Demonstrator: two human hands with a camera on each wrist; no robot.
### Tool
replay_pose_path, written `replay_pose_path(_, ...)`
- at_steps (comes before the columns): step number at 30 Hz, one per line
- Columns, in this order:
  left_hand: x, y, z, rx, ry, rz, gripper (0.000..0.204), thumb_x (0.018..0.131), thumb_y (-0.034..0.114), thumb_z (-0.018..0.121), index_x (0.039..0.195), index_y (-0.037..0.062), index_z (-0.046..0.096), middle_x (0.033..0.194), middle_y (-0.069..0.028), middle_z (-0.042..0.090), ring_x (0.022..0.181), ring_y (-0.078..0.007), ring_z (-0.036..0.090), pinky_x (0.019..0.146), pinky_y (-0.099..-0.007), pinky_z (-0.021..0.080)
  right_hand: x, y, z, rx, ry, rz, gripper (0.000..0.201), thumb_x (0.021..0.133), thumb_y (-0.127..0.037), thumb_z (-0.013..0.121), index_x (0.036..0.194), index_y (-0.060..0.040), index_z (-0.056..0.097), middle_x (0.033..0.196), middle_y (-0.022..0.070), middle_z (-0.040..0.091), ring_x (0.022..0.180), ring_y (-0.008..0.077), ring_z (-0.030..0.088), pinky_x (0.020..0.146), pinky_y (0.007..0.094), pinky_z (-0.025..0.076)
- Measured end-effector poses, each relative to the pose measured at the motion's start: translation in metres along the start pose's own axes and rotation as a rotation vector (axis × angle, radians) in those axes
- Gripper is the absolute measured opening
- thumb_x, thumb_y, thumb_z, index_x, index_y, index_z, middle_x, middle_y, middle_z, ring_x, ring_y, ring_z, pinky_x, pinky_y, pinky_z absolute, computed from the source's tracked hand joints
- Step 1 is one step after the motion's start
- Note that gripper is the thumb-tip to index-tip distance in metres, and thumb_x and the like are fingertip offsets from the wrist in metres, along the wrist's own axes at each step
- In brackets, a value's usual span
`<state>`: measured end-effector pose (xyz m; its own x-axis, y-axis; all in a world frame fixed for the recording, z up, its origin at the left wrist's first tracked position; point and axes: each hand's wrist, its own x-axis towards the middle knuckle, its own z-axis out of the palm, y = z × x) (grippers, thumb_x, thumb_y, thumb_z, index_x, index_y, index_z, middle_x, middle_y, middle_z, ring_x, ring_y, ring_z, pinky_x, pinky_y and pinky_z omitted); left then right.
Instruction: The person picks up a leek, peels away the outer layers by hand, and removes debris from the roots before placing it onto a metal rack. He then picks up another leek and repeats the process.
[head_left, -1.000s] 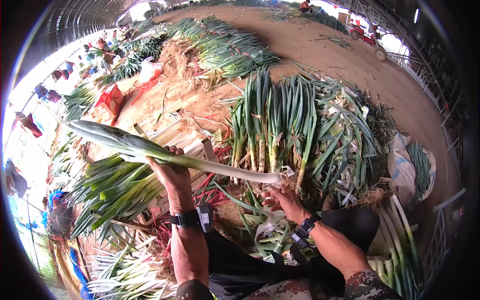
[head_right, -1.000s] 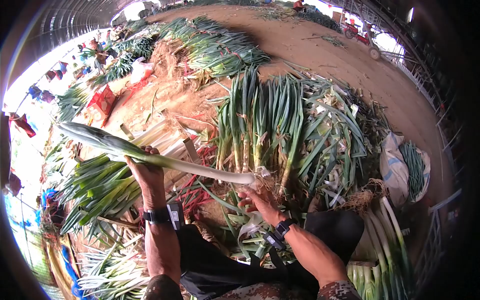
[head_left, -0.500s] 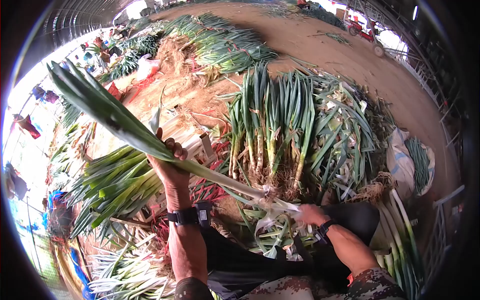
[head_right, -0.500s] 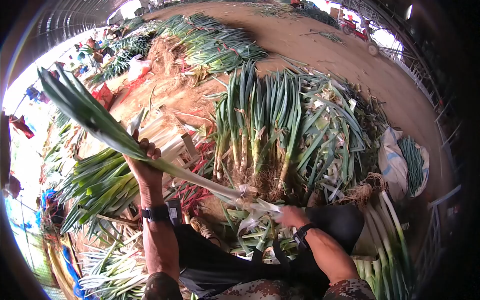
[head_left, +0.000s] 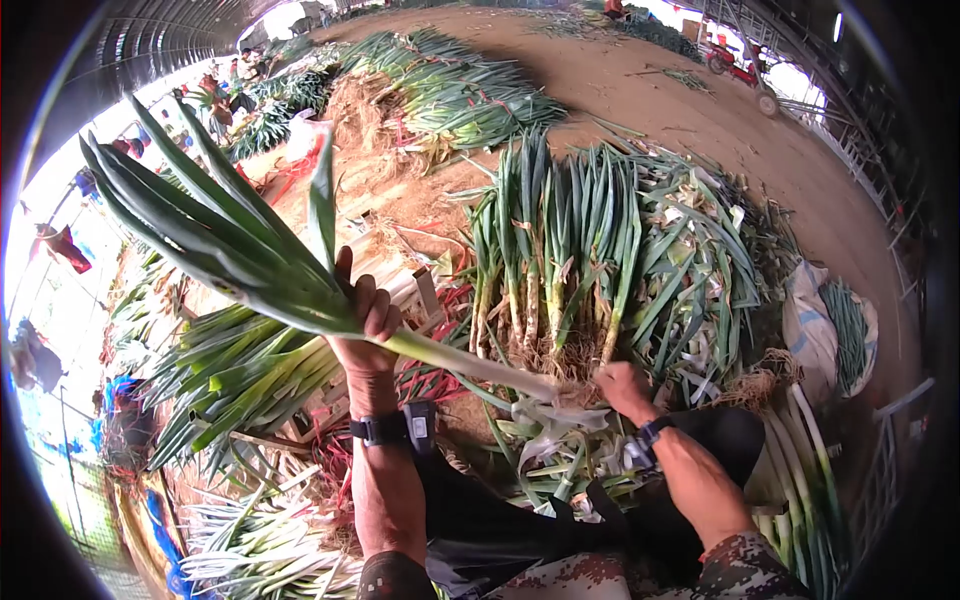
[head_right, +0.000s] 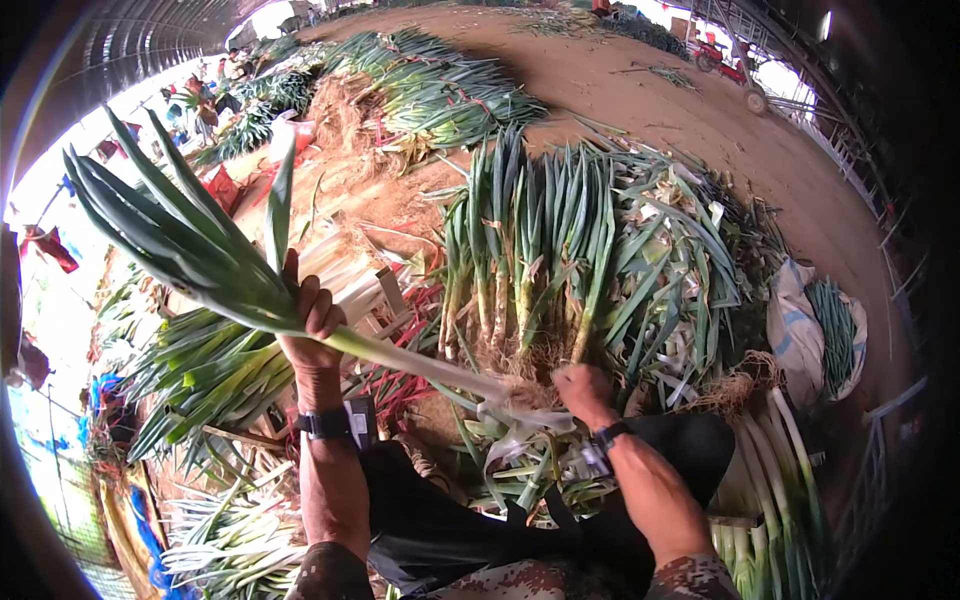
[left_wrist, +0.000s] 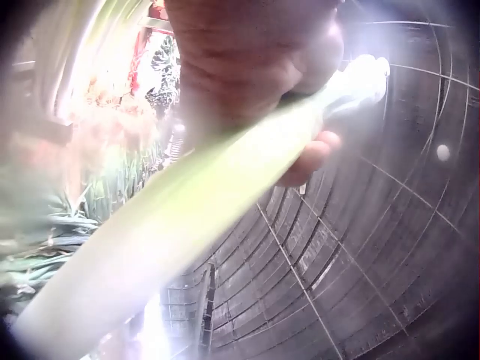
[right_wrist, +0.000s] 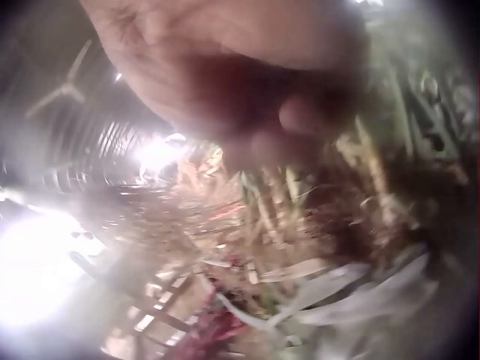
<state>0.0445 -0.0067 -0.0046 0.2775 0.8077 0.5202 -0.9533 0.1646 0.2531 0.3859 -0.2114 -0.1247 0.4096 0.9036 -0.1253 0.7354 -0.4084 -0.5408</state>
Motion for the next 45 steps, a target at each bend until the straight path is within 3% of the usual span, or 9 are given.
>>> replay_pose_path(2,0.0,0.012,0.005,-0.111,-0.108,-0.065,0.055,0.107,0.036,0.038,0.149,0.001,0.037,0.07,-0.0013,0.037,0.049,-0.0104,0.038,0.04,-0.0268,0.038,-0.011,0.037,-0.003,0.02,-0.141,0.052,0.022,0.087,-0.022,0.061,0.101,-0.0116,0.075,0.082,0.0157,0.072,0.075,0.0353,0.07,0.068,0.0437,0.053)
replay_pose_path(5,0.002,0.012,0.009,-0.129,-0.227,-0.095,0.05,0.107,0.027,0.038,0.147,-0.0036,0.037,0.069,0.0007,0.04,0.048,-0.0082,0.041,0.044,-0.0234,0.041,-0.014,0.038,-0.008,0.029,-0.019,-0.143,0.029,0.086,-0.018,0.063,0.112,-0.0128,0.074,0.1,0.0147,0.073,0.085,0.0314,0.072,0.072,0.0396,0.055)
replay_pose_path(10,0.003,0.006,0.013,-0.009,-0.145,-0.023,0.053,0.107,0.031,0.039,0.146,-0.0035,0.039,0.067,0.0026,0.041,0.048,-0.0078,0.042,0.05,-0.0228,0.037,-0.026,-0.082,-0.051,0.367,-0.074,-0.429,0.027,0.09,-0.019,0.067,0.112,-0.005,0.072,0.117,0.0144,0.07,0.103,0.0304,0.07,0.089,0.0354,0.056)
replay_pose_path(16,0.002,0.008,0.011,-0.122,-0.144,-0.048,0.052,0.107,0.029,0.037,0.148,-0.0033,0.036,0.069,0.0022,0.042,0.049,-0.0069,0.043,0.05,-0.023,0.037,-0.033,-0.123,-0.045,0.346,-0.049,-0.695,0.029,0.085,-0.007,0.073,0.112,0.0029,0.067,0.113,0.0165,0.07,0.102,0.0271,0.07,0.089,0.0345,0.056)
replay_pose_path(22,0.004,0.004,0.011,-0.209,-0.139,-0.052,0.053,0.107,0.029,0.038,0.148,-0.0039,0.036,0.07,0.0013,0.042,0.051,-0.0082,0.043,0.051,-0.0239,0.038,-0.038,-0.154,-0.052,0.473,-0.042,-0.674,0.036,0.086,-0.008,0.074,0.12,0.0007,0.064,0.112,0.0172,0.07,0.101,0.0259,0.07,0.086,0.0345,0.057)
replay_pose_path(28,0.004,-0.015,0.01,0.014,0.426,0.159,0.053,0.101,0.046,0.051,0.127,-0.0005,0.055,0.085,-0.0047,0.052,0.072,-0.0164,0.05,0.067,-0.03,0.046,-0.034,-0.156,-0.044,0.25,0.104,-0.693,0.051,0.08,-0.008,0.079,0.126,-0.0052,0.059,0.115,0.0151,0.069,0.104,0.0255,0.07,0.086,0.0342,0.056)
replay_pose_path(32,0.006,-0.015,0.013,-0.061,0.514,0.145,0.043,0.1,0.04,0.055,0.119,0.0019,0.059,0.103,-0.0114,0.063,0.095,-0.0261,0.06,0.09,-0.0425,0.049,-0.028,-0.153,-0.033,0.296,0.092,-0.638,0.046,0.079,-0.008,0.08,0.12,-0.0041,0.059,0.109,0.0139,0.07,0.098,0.0273,0.071,0.083,0.0357,0.056)
replay_pose_path(37,0.004,-0.024,0.01,-0.079,0.428,0.081,0.035,0.102,0.029,0.053,0.129,0.0069,0.057,0.123,-0.0067,0.065,0.12,-0.0244,0.057,0.107,-0.049,0.044,-0.022,-0.148,-0.023,0.381,0.035,-0.629,0.033,0.082,-0.01,0.077,0.109,-0.0074,0.059,0.095,0.0113,0.071,0.084,0.0281,0.072,0.072,0.0366,0.057)
replay_pose_path(45,0.006,-0.03,0.01,-0.072,0.371,0.066,0.036,0.102,0.027,0.052,0.129,0.0037,0.056,0.121,-0.0117,0.065,0.117,-0.0274,0.06,0.099,-0.0465,0.048,-0.017,-0.138,-0.02,0.571,-0.153,-0.515,0.02,0.089,-0.012,0.073,0.102,-0.0028,0.061,0.096,0.0089,0.071,0.083,0.0147,0.068,0.073,0.0309,0.055)
